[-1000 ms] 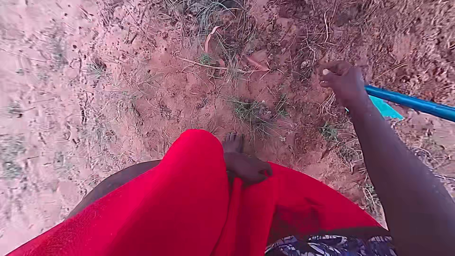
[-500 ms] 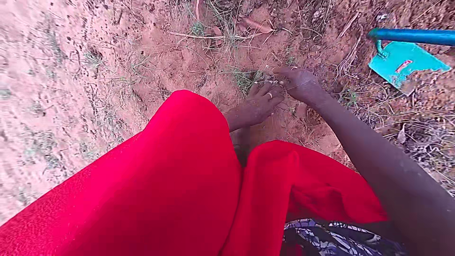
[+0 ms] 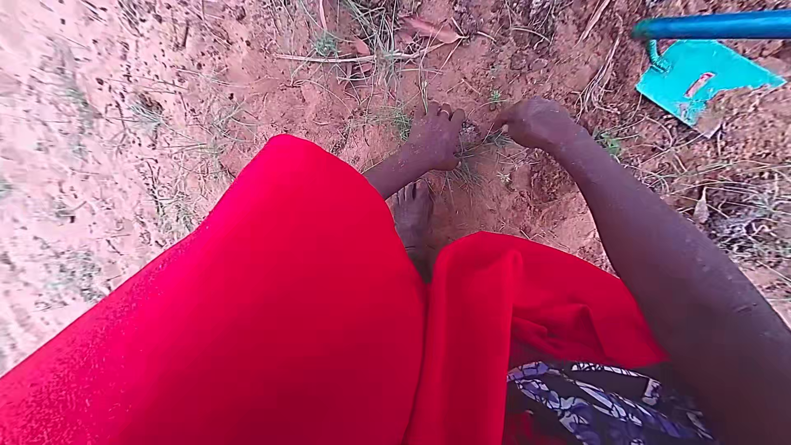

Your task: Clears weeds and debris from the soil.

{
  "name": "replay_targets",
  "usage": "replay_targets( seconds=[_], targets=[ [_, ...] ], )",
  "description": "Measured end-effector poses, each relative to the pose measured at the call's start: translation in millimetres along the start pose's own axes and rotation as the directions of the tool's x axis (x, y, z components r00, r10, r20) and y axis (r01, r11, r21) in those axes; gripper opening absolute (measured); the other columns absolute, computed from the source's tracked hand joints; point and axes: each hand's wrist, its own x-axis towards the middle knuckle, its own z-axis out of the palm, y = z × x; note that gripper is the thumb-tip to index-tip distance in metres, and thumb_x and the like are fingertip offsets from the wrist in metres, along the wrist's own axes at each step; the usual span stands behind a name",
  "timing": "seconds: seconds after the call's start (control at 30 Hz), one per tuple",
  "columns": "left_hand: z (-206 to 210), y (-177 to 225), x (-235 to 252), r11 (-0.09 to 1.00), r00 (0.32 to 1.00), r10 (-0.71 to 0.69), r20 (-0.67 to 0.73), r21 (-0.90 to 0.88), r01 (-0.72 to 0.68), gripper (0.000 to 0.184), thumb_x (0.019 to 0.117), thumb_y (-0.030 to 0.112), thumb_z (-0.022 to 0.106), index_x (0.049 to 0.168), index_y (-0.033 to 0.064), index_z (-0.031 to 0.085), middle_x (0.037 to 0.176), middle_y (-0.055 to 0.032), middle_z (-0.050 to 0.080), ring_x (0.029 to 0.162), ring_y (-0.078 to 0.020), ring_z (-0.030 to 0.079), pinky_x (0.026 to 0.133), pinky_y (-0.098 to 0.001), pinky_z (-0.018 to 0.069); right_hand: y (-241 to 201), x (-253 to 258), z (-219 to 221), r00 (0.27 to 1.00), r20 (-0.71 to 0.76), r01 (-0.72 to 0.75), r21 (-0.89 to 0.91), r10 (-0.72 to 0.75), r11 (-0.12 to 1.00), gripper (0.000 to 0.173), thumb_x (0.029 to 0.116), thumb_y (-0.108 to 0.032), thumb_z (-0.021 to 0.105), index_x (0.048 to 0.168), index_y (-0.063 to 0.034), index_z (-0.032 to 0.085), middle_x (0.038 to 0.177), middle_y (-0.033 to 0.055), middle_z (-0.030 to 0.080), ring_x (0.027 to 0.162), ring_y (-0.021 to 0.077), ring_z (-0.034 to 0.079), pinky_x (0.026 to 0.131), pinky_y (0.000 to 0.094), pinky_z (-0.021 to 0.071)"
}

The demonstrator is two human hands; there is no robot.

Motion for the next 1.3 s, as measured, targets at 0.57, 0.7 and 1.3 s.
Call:
replay_targets(
  seconds=[0.57, 0.7, 1.3],
  targets=[
    [-26.4, -116.9, -74.8, 0.531, 0.598, -0.632, -0.493, -0.837, -0.129, 0.076, 0.0716, 0.019, 0.082, 0.134, -0.0012, 0.042, 0.123, -0.0135, 0.058, 0.099, -0.0152, 0.066, 0.083, -0.0321, 0.0583, 4.1, -58.6, 135.3, 0.857, -0.326, 0.354, -0.192, -0.4, 0.915, 0.04, 0.098, 0.0, 0.058, 0.138, -0.0007, 0.06, 0.149, 0.0223, 0.054, 0.109, 0.0502, 0.066, 0.087, 0.0639, 0.0498],
    [-16.8, -171.1, -99.3, 0.493, 0.463, -0.776, -0.427, -0.87, 0.024, 0.08, 0.0694, 0.017, 0.081, 0.137, 0.0007, 0.042, 0.123, -0.0144, 0.059, 0.105, -0.0166, 0.063, 0.086, -0.0336, 0.0558, 24.0, -67.8, 138.0, 0.854, -0.447, 0.281, -0.033, -0.266, 0.959, 0.036, 0.0928, 0.002, 0.059, 0.128, 0.0045, 0.062, 0.121, 0.0306, 0.067, 0.103, 0.0537, 0.067, 0.088, 0.0674, 0.0476],
    [63.8, -7.8, -101.2, 0.766, 0.617, 0.204, -0.76, -0.269, -0.584, 0.029, 0.0934, 0.008, 0.069, 0.12, -0.0017, 0.07, 0.107, -0.0181, 0.074, 0.083, -0.0226, 0.071, 0.073, -0.0354, 0.0588, -9.3, 9.8, 59.7, 0.951, -0.273, -0.007, 0.447, 0.144, 0.894, 0.027, 0.1015, -0.018, 0.059, 0.122, -0.0041, 0.072, 0.124, 0.0275, 0.068, 0.117, 0.0487, 0.063, 0.097, 0.071, 0.0435]
  ],
)
